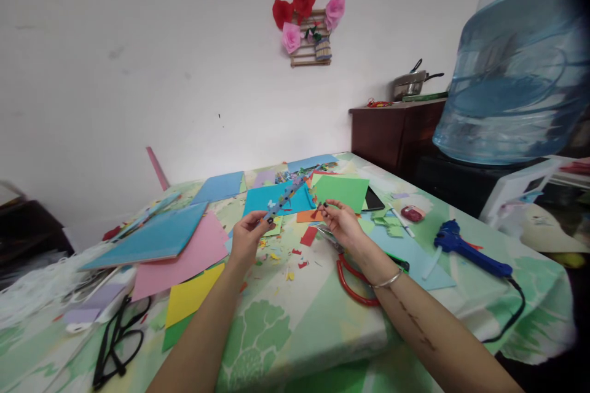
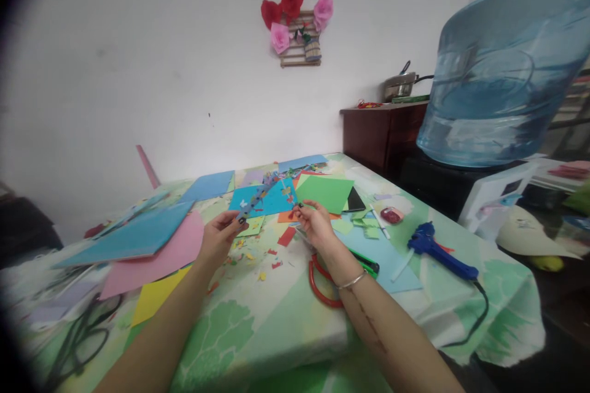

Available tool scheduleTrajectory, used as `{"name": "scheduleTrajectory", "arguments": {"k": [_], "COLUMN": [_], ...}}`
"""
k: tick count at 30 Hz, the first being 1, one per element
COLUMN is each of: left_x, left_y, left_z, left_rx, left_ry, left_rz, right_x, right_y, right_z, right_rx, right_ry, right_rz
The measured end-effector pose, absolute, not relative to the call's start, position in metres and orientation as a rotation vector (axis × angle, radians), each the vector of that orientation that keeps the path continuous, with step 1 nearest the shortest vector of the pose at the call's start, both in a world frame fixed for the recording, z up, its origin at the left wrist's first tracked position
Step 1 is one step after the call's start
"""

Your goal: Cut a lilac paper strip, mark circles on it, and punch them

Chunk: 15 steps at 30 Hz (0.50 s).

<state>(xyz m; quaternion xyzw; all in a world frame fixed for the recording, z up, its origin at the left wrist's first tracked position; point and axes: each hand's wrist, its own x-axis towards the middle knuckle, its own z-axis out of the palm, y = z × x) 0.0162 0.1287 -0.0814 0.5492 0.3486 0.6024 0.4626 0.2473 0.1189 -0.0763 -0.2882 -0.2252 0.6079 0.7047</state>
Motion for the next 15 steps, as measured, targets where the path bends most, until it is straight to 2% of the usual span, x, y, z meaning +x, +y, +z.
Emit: {"name": "scheduleTrajectory", "arguments": {"k": [15], "left_x": [0.015], "left_y": [0.118], "left_z": [-0.059], "left_rx": [1.142], "left_ry": [0.698], "left_rz": [1.625], "right_x": [0.271], "right_y": [0.122], "right_z": [-0.067], "right_rx": [-0.928], "right_ry": [-0.478], "right_rz": [1.102]}}
